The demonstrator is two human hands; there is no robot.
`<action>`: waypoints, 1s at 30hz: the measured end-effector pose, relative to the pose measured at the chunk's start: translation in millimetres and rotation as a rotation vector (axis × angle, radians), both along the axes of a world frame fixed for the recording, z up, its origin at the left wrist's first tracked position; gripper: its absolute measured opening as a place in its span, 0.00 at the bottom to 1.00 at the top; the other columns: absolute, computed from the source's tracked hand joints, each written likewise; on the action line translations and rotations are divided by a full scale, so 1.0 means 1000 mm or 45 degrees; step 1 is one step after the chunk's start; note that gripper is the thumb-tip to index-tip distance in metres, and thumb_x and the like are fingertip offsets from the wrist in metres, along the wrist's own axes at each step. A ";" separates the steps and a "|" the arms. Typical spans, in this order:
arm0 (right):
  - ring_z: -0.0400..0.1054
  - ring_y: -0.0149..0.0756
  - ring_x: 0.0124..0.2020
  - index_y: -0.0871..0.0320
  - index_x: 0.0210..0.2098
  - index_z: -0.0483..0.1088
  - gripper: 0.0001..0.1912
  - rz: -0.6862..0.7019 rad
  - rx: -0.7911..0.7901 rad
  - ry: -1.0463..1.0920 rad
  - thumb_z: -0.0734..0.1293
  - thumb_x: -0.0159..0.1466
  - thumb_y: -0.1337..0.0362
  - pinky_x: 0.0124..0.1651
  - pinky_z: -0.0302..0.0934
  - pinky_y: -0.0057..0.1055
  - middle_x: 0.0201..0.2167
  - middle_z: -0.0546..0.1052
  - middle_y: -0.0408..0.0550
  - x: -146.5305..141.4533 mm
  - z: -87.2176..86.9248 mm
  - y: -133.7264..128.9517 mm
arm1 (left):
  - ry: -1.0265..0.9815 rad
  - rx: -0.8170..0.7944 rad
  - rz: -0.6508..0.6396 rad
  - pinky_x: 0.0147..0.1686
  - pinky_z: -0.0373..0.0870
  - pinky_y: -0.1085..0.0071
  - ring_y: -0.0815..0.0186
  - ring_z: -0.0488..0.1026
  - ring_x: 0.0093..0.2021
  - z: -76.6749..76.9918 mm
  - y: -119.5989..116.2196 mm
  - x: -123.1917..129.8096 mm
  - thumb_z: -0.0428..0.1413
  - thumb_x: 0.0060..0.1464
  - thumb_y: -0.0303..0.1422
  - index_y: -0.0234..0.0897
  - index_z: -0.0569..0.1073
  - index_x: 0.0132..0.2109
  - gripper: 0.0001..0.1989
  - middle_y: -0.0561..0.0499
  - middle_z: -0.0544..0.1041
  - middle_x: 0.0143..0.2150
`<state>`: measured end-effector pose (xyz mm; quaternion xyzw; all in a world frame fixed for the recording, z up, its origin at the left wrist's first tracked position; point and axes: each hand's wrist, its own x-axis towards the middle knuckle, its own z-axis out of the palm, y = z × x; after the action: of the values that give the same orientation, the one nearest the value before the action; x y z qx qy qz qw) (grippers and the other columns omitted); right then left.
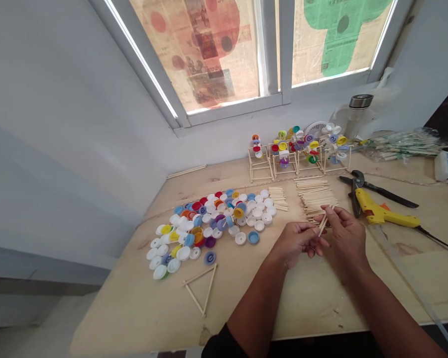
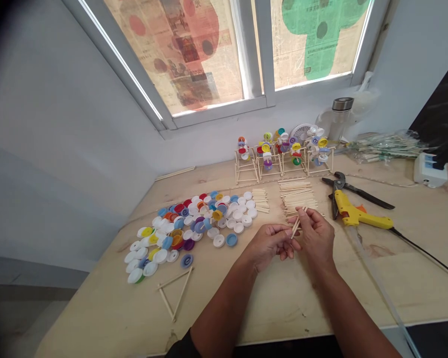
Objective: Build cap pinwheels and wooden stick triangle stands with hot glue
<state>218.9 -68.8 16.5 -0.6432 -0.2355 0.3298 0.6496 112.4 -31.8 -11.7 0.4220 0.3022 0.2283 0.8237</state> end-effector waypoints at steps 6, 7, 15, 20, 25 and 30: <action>0.61 0.26 0.16 0.60 0.28 0.71 0.23 0.019 0.018 -0.066 0.71 0.48 0.45 0.16 0.58 0.24 0.24 0.77 0.48 0.004 -0.007 -0.001 | 0.029 0.026 0.024 0.19 0.56 0.76 0.73 0.68 0.18 -0.001 0.000 0.002 0.64 0.35 0.44 0.32 0.71 0.30 0.21 0.50 0.77 0.24; 0.62 0.27 0.16 0.60 0.28 0.70 0.23 0.023 0.029 -0.077 0.71 0.48 0.45 0.16 0.58 0.24 0.25 0.77 0.49 0.004 -0.008 -0.001 | 0.038 0.027 0.020 0.19 0.56 0.76 0.73 0.68 0.18 -0.001 0.000 0.002 0.64 0.35 0.45 0.32 0.71 0.30 0.21 0.50 0.77 0.24; 0.63 0.28 0.15 0.60 0.27 0.71 0.23 0.093 0.003 -0.117 0.72 0.47 0.46 0.15 0.59 0.24 0.20 0.74 0.44 0.003 -0.011 -0.003 | 0.033 0.160 0.106 0.18 0.56 0.75 0.73 0.67 0.18 -0.003 -0.005 0.006 0.63 0.36 0.48 0.32 0.71 0.27 0.22 0.52 0.74 0.22; 0.63 0.30 0.14 0.58 0.25 0.73 0.19 0.148 0.008 -0.249 0.71 0.48 0.47 0.14 0.59 0.24 0.18 0.74 0.43 0.006 -0.018 -0.003 | 0.111 0.275 0.267 0.16 0.52 0.75 0.75 0.61 0.15 -0.002 -0.007 0.011 0.61 0.35 0.53 0.32 0.70 0.22 0.25 0.53 0.69 0.18; 0.65 0.32 0.14 0.56 0.29 0.76 0.20 0.122 -0.086 -0.323 0.69 0.50 0.45 0.13 0.58 0.25 0.19 0.77 0.44 0.011 -0.027 -0.003 | 0.109 0.251 0.255 0.15 0.53 0.75 0.73 0.63 0.14 -0.003 -0.008 0.014 0.61 0.33 0.56 0.33 0.69 0.23 0.27 0.53 0.68 0.17; 0.65 0.37 0.12 0.55 0.25 0.76 0.18 0.090 -0.066 -0.471 0.69 0.49 0.46 0.10 0.56 0.28 0.15 0.74 0.43 0.014 -0.037 -0.002 | 0.047 0.227 0.249 0.13 0.55 0.76 0.73 0.62 0.13 -0.002 -0.009 0.015 0.61 0.32 0.57 0.31 0.71 0.25 0.29 0.54 0.65 0.16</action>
<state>233.0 -70.3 -20.9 -0.7008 -0.3647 0.2345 0.5664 127.2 -41.1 -13.8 0.4661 0.3358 0.3257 0.7510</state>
